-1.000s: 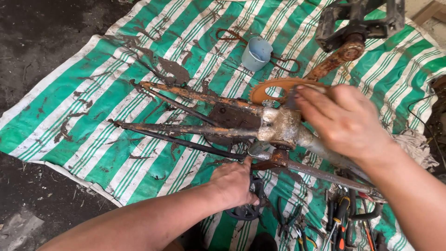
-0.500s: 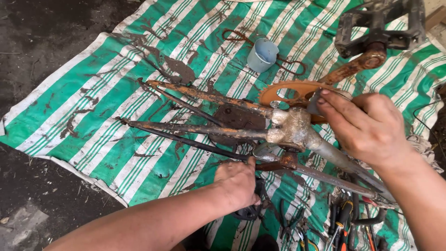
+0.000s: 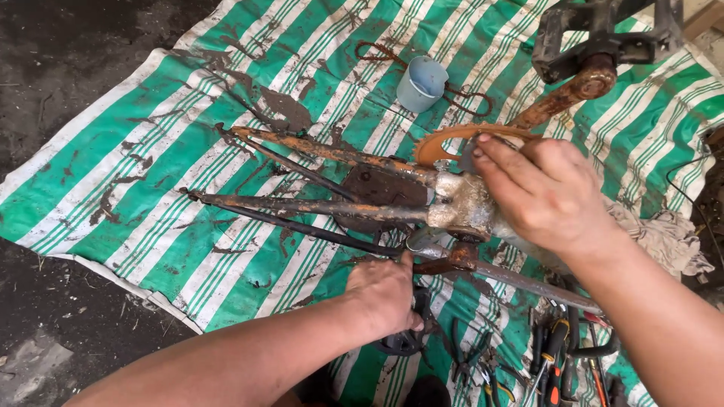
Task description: Manually sanding a rusty bicycle frame with sandpaper to prepare the surface.
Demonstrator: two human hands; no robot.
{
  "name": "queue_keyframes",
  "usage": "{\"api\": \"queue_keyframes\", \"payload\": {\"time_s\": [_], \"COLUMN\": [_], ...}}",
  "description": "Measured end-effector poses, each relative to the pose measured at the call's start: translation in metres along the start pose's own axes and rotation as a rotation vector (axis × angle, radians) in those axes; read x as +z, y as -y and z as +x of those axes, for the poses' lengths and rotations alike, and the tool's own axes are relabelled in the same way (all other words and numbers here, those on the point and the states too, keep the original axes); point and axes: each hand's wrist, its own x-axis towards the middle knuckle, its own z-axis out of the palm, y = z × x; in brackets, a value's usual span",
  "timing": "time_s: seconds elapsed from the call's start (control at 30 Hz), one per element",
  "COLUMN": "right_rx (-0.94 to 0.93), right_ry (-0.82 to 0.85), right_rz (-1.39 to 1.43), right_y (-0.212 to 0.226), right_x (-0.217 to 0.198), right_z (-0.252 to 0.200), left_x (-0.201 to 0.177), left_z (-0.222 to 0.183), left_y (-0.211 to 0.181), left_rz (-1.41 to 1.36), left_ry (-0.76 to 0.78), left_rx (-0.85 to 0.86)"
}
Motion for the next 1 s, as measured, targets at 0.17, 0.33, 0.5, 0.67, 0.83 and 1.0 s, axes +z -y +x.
{"api": "queue_keyframes", "payload": {"time_s": [0.17, 0.33, 0.5, 0.67, 0.83, 1.0], "right_rx": [-0.062, -0.028, 0.041, 0.457, 0.702, 0.619], "right_ry": [0.12, -0.023, 0.075, -0.113, -0.173, -0.157], "right_rz": [-0.107, -0.045, 0.097, 0.155, 0.287, 0.129], "right_y": [-0.021, -0.006, 0.0, 0.037, 0.055, 0.025], "right_x": [-0.011, 0.011, -0.01, -0.027, -0.025, -0.021], "right_z": [-0.039, -0.02, -0.026, -0.097, -0.132, -0.118], "left_x": [0.007, 0.0, 0.004, 0.001, 0.007, -0.005], "left_z": [0.007, 0.0, 0.002, -0.005, 0.003, -0.009], "left_y": [0.004, -0.002, 0.002, -0.006, -0.027, -0.056], "left_rz": [-0.034, -0.03, -0.063, -0.158, -0.323, -0.486], "left_ry": [-0.035, 0.025, -0.016, 0.0, -0.017, 0.036], "left_rx": [-0.018, -0.021, -0.013, 0.016, 0.114, 0.263]}}
